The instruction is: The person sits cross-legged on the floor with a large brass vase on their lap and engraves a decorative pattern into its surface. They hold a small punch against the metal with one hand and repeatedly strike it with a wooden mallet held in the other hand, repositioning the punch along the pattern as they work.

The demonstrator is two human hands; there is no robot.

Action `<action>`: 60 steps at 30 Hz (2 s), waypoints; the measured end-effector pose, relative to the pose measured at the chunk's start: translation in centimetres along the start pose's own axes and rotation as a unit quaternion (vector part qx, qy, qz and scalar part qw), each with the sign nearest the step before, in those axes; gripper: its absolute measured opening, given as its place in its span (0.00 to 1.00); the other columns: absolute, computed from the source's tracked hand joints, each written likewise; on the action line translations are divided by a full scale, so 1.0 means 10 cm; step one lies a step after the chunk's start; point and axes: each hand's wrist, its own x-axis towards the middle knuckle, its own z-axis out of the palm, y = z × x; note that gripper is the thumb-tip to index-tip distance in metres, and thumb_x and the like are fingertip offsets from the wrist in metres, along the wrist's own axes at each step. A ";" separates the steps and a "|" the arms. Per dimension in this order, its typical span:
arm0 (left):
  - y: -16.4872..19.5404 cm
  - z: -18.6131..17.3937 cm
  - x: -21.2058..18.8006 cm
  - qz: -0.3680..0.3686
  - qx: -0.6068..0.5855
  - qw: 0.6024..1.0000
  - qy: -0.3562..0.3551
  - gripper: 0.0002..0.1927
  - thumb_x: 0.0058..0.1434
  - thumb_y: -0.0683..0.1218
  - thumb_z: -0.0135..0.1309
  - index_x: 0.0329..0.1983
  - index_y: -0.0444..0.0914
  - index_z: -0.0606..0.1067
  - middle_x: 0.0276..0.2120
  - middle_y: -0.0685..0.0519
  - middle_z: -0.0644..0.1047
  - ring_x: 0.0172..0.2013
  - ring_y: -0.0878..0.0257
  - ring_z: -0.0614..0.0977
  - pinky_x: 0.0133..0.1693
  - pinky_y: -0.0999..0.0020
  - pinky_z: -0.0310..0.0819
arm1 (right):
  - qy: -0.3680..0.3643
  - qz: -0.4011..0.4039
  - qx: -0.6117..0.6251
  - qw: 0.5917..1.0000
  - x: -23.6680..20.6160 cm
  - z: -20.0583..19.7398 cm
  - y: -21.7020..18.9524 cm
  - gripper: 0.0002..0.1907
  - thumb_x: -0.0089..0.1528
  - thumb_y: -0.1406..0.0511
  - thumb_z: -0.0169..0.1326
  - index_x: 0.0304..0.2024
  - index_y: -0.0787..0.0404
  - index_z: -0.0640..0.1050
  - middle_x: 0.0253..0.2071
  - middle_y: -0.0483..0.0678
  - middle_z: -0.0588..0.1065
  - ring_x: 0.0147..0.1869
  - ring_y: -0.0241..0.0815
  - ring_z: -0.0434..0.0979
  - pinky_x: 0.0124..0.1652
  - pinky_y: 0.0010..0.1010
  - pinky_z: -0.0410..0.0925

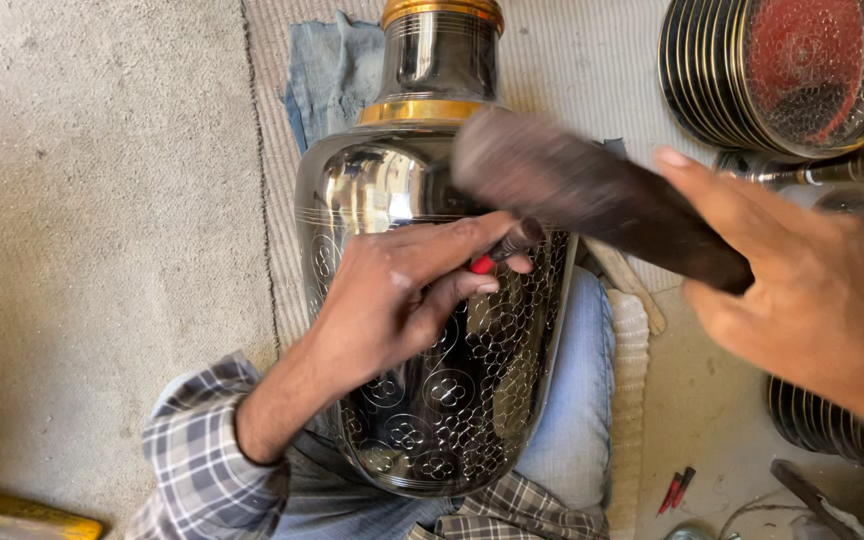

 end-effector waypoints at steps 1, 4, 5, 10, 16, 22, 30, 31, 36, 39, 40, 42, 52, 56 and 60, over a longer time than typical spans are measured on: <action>-0.01 -0.02 0.06 0.000 -0.003 1.000 -0.018 0.27 0.68 0.36 0.56 0.69 0.47 0.70 0.54 0.59 0.84 0.48 0.65 0.89 0.42 0.76 0.88 | 0.023 0.030 0.083 0.996 -0.10 0.10 -0.08 0.52 0.54 0.74 0.62 0.77 0.51 0.55 0.45 0.53 0.80 0.35 0.44 0.81 0.34 0.33 0.74; 0.02 -0.08 0.15 0.016 -0.029 0.997 -0.063 0.27 0.67 0.35 0.57 0.67 0.46 0.71 0.53 0.58 0.84 0.47 0.65 0.89 0.39 0.75 0.88 | 0.095 0.047 0.209 0.972 -0.30 0.29 -0.15 0.51 0.50 0.76 0.62 0.74 0.61 0.56 0.39 0.54 0.77 0.39 0.47 0.81 0.40 0.39 0.74; 0.04 -0.10 0.16 0.032 -0.049 0.996 -0.071 0.28 0.67 0.34 0.55 0.69 0.46 0.70 0.55 0.58 0.83 0.49 0.64 0.89 0.44 0.74 0.89 | 0.123 0.003 0.171 0.978 -0.34 0.33 -0.12 0.50 0.51 0.76 0.62 0.73 0.63 0.55 0.41 0.57 0.77 0.41 0.48 0.81 0.40 0.39 0.74; 0.01 -0.21 0.23 0.051 -0.078 0.985 -0.145 0.29 0.65 0.32 0.55 0.68 0.46 0.71 0.54 0.58 0.83 0.46 0.65 0.89 0.40 0.75 0.89 | 0.167 0.025 0.207 0.964 -0.49 0.64 -0.10 0.40 0.55 0.76 0.61 0.67 0.60 0.61 0.39 0.55 0.77 0.38 0.44 0.82 0.38 0.34 0.77; -0.05 -0.11 0.04 0.060 -0.047 0.996 -0.043 0.28 0.68 0.32 0.51 0.70 0.44 0.69 0.56 0.54 0.82 0.48 0.63 0.89 0.41 0.72 0.89 | 0.154 -0.003 0.139 0.978 -0.25 0.40 -0.10 0.36 0.56 0.75 0.62 0.66 0.60 0.65 0.39 0.54 0.77 0.34 0.43 0.81 0.32 0.32 0.76; 0.12 0.26 -0.23 -0.061 -0.016 0.978 0.197 0.23 0.71 0.37 0.57 0.68 0.41 0.70 0.50 0.51 0.85 0.44 0.64 0.90 0.42 0.71 0.89 | 0.074 -0.139 0.039 0.987 0.39 -0.25 -0.29 0.41 0.58 0.77 0.57 0.72 0.53 0.63 0.41 0.52 0.78 0.36 0.43 0.81 0.31 0.31 0.76; 0.33 0.42 -0.30 -0.094 -0.106 0.931 0.336 0.24 0.71 0.33 0.56 0.69 0.34 0.67 0.52 0.43 0.81 0.42 0.65 0.87 0.44 0.73 0.90 | -0.043 -0.201 -0.100 0.974 0.82 -0.73 -0.76 0.47 0.57 0.75 0.55 0.76 0.41 0.59 0.31 0.40 0.75 0.22 0.33 0.74 0.25 0.29 0.71; 0.33 0.43 -0.30 -0.111 -0.099 0.930 0.335 0.23 0.71 0.33 0.56 0.67 0.34 0.68 0.51 0.43 0.82 0.40 0.66 0.87 0.43 0.73 0.89 | -0.069 -0.194 -0.168 0.964 0.83 -0.76 -0.79 0.49 0.56 0.73 0.56 0.77 0.38 0.57 0.30 0.39 0.73 0.22 0.32 0.73 0.25 0.28 0.72; 0.30 0.46 -0.35 -0.104 -0.135 0.923 0.345 0.23 0.71 0.33 0.56 0.68 0.31 0.67 0.51 0.43 0.82 0.39 0.67 0.86 0.43 0.74 0.88 | -0.117 -0.157 -0.258 0.946 0.83 -0.83 -0.90 0.52 0.55 0.71 0.56 0.78 0.31 0.53 0.29 0.39 0.71 0.21 0.33 0.69 0.24 0.25 0.71; 0.28 0.46 -0.35 -0.108 -0.138 0.923 0.341 0.23 0.70 0.33 0.57 0.67 0.30 0.67 0.49 0.43 0.82 0.38 0.68 0.85 0.39 0.75 0.86 | -0.121 -0.141 -0.217 0.958 0.84 -0.84 -0.88 0.53 0.55 0.72 0.57 0.78 0.32 0.53 0.28 0.39 0.72 0.21 0.34 0.70 0.25 0.25 0.72; 0.25 0.45 -0.34 -0.096 -0.142 0.924 0.341 0.24 0.70 0.32 0.58 0.68 0.30 0.67 0.49 0.43 0.82 0.39 0.68 0.85 0.38 0.76 0.85 | -0.139 -0.129 -0.218 0.957 0.83 -0.83 -0.86 0.54 0.55 0.72 0.57 0.78 0.31 0.52 0.28 0.38 0.72 0.22 0.34 0.70 0.25 0.25 0.72; 0.21 0.43 -0.31 -0.071 -0.155 0.927 0.335 0.25 0.71 0.32 0.58 0.69 0.31 0.66 0.48 0.43 0.82 0.41 0.66 0.85 0.37 0.78 0.84 | -0.174 -0.094 -0.238 0.951 0.81 -0.77 -0.78 0.56 0.55 0.73 0.58 0.78 0.27 0.51 0.30 0.37 0.73 0.22 0.34 0.72 0.26 0.26 0.73; 0.17 0.32 -0.28 -0.097 -0.003 0.965 0.242 0.18 0.67 0.38 0.62 0.59 0.36 0.74 0.41 0.50 0.84 0.27 0.71 0.82 0.25 0.77 0.76 | -0.032 -0.103 -0.083 0.991 0.44 -0.55 -0.32 0.38 0.58 0.74 0.60 0.70 0.47 0.66 0.36 0.44 0.76 0.31 0.34 0.76 0.33 0.27 0.72; 0.07 0.21 -0.18 -0.050 0.033 0.986 0.153 0.19 0.68 0.42 0.61 0.61 0.40 0.74 0.43 0.53 0.84 0.35 0.66 0.86 0.32 0.75 0.81 | -0.004 -0.089 0.047 0.995 0.32 -0.39 -0.31 0.44 0.55 0.72 0.59 0.75 0.55 0.62 0.37 0.43 0.75 0.29 0.32 0.76 0.29 0.23 0.72; 0.04 0.06 -0.09 -0.056 0.008 0.998 0.023 0.18 0.68 0.40 0.59 0.61 0.42 0.75 0.48 0.58 0.86 0.33 0.69 0.90 0.24 0.78 0.84 | -0.002 -0.053 -0.108 0.993 0.11 -0.15 -0.28 0.40 0.58 0.72 0.65 0.69 0.49 0.64 0.32 0.46 0.77 0.24 0.41 0.74 0.24 0.34 0.70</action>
